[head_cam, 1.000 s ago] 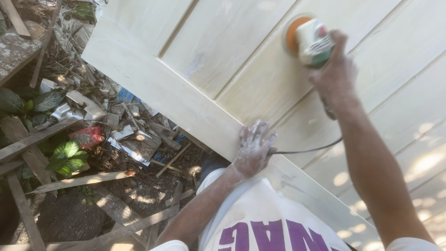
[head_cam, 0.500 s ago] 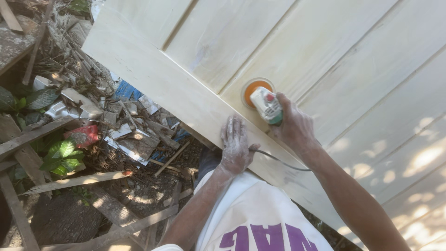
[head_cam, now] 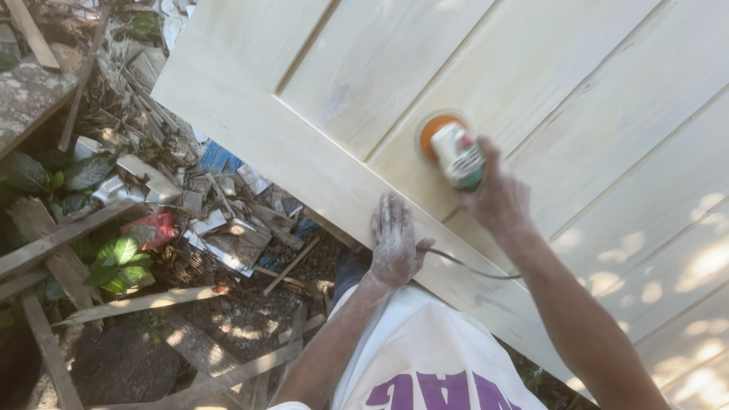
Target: The person smooths the surface and edges of a wooden panel using a handheld power sander. They move around the panel to reach different sections and occasionally brush away dust by hand.
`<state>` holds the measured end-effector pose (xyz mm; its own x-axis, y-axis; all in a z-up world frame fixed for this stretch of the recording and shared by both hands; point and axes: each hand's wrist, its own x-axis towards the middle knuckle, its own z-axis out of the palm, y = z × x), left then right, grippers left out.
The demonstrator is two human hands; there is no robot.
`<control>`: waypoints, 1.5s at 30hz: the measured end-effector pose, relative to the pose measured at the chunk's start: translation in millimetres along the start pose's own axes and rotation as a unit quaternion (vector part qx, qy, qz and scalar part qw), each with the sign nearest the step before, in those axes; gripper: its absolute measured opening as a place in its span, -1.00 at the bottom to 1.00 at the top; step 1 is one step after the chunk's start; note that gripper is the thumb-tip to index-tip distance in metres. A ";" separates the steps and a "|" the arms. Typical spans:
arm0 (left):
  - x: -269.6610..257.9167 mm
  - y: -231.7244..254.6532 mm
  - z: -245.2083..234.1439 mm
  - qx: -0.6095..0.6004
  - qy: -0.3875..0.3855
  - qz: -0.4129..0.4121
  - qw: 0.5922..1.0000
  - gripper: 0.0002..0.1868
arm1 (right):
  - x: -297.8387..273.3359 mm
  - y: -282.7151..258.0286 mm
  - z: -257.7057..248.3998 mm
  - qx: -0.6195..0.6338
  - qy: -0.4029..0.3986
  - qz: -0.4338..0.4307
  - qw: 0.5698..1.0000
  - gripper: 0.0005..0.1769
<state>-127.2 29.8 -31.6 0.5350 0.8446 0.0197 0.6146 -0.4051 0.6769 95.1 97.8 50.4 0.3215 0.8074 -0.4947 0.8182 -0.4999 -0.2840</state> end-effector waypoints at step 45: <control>95.3 98.7 73.8 -0.263 -0.083 0.060 0.959 -0.66 | 184.9 144.9 -144.2 0.026 0.138 0.062 0.988 0.09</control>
<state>27.2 44.5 -17.2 0.6955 0.7178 0.0325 0.1883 -0.2257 0.9558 341.8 219.9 36.2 0.5411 0.7900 -0.2883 0.7407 -0.6100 -0.2814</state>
